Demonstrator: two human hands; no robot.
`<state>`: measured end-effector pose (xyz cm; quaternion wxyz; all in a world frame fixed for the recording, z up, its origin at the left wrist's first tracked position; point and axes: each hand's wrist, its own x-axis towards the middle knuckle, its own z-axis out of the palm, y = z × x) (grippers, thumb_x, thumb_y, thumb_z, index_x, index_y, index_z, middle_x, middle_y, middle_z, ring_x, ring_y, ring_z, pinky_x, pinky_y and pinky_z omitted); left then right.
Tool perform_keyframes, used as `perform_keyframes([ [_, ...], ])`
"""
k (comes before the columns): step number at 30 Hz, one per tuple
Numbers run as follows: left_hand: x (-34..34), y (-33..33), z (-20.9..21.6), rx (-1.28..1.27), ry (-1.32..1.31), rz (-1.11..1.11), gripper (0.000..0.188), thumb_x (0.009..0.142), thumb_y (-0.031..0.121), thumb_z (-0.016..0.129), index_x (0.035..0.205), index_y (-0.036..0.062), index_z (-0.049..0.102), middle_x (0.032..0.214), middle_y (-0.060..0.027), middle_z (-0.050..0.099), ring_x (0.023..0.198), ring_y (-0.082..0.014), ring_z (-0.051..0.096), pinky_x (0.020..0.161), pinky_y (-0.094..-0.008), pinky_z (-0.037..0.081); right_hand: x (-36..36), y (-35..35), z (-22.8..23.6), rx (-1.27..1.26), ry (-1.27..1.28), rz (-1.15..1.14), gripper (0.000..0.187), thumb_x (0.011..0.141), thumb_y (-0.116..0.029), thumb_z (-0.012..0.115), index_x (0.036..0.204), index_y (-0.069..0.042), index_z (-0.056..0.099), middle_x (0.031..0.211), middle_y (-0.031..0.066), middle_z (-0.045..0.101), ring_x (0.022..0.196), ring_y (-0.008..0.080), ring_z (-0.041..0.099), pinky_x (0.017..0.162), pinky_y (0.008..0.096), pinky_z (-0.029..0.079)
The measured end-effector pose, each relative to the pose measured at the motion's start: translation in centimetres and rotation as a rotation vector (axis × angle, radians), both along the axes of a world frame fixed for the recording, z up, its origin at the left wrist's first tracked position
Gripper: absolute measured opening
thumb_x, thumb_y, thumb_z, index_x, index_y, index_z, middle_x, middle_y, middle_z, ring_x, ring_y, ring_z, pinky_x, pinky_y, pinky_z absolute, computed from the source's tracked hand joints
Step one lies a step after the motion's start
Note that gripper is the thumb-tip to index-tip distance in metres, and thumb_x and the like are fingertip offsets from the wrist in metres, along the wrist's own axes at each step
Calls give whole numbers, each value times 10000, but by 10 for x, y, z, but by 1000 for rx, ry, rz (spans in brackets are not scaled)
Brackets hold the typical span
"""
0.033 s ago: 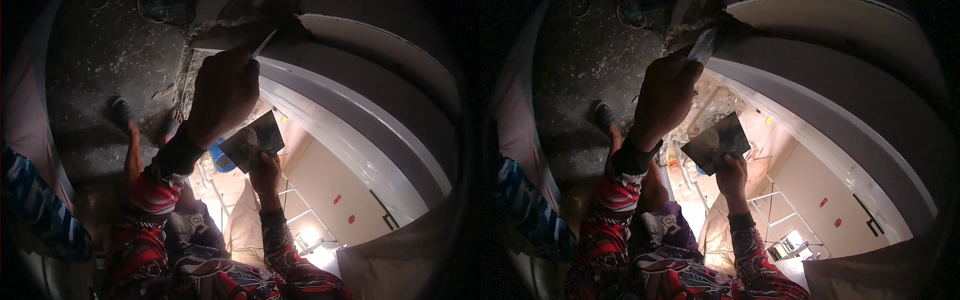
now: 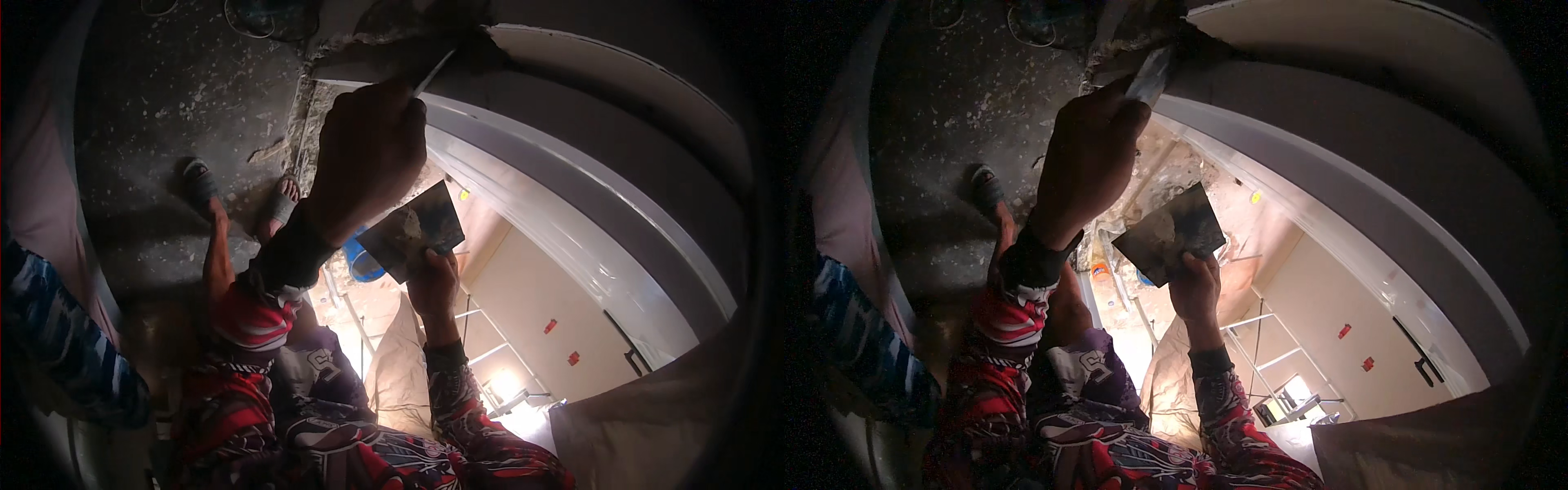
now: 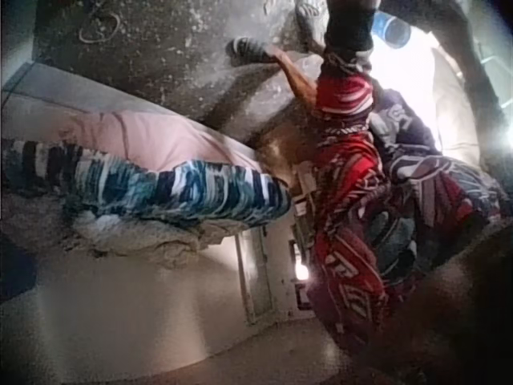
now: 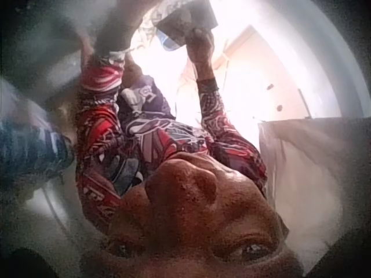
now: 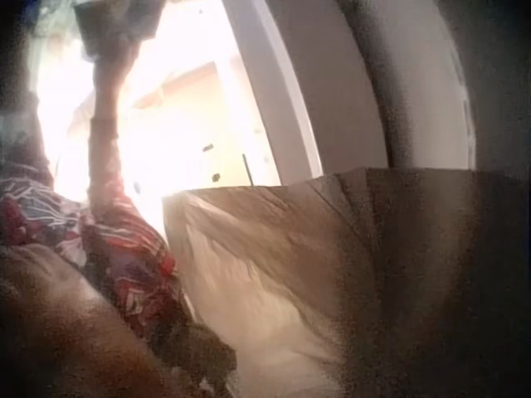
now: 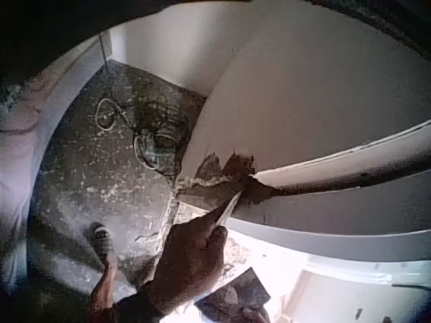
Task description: The person scoops plaster using metal putty knives, applies and smooths the plaster along the door frame, and lifts a plastic sheet over the doorway.
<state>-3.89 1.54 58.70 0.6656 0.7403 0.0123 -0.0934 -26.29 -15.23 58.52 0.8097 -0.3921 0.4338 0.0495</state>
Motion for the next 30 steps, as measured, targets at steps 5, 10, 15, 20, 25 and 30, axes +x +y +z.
perform_keyframes([
  [5, -3, 8, 14, 67, -71, -29, 249, 861, 92, 552, 1088, 34, 634, 702, -176, 610, 658, -352, 608, 602, -446, 477, 13, 8, 8, -76, 38, 6, 376, 880, -31, 466, 1253, 1, 500, 1222, 146, 569, 1137, 289, 558, 1020, 447, 433],
  [10, -10, 9, 17, 68, -242, -29, 323, 868, 78, 549, 1183, 74, 616, 735, -159, 607, 687, -330, 604, 615, -420, 480, 22, 15, 15, -128, 80, -51, 205, 845, 19, 582, 1044, 22, 629, 1043, 137, 595, 977, 252, 588, 889, 357, 486],
  [15, -10, 42, 14, 54, -541, -94, 290, 862, 60, 555, 1142, 79, 625, 768, -135, 618, 703, -313, 610, 623, -392, 480, 42, 37, 21, -159, 97, 1, 156, 827, 23, 603, 971, 10, 660, 1020, 129, 608, 943, 259, 595, 852, 360, 491],
  [20, -41, 92, -10, 73, -464, -167, 217, 844, 112, 616, 1049, 55, 656, 947, -128, 653, 853, -290, 634, 704, -372, 499, 34, 20, 11, -447, 53, 162, 177, 872, -25, 525, 989, 13, 653, 1003, 145, 623, 948, 272, 608, 839, 380, 499],
  [25, -48, 117, -2, -226, 2, -261, 290, 830, 152, 630, 1116, 124, 663, 1165, -136, 624, 1014, -322, 579, 871, -396, 449, 33, 17, -23, -767, 51, 792, 276, 864, -50, 564, 1137, -11, 584, 1139, 129, 604, 1041, 235, 597, 910, 335, 487],
  [30, -38, 150, -5, 126, -515, -787, 468, 789, 183, 633, 1255, 178, 592, 1386, -106, 471, 1281, -325, 426, 1023, -491, 370, 69, 59, -14, -619, -208, 938, 486, 901, -286, 539, 1323, -54, 472, 1278, 141, 563, 1165, 242, 562, 995, 374, 457],
])
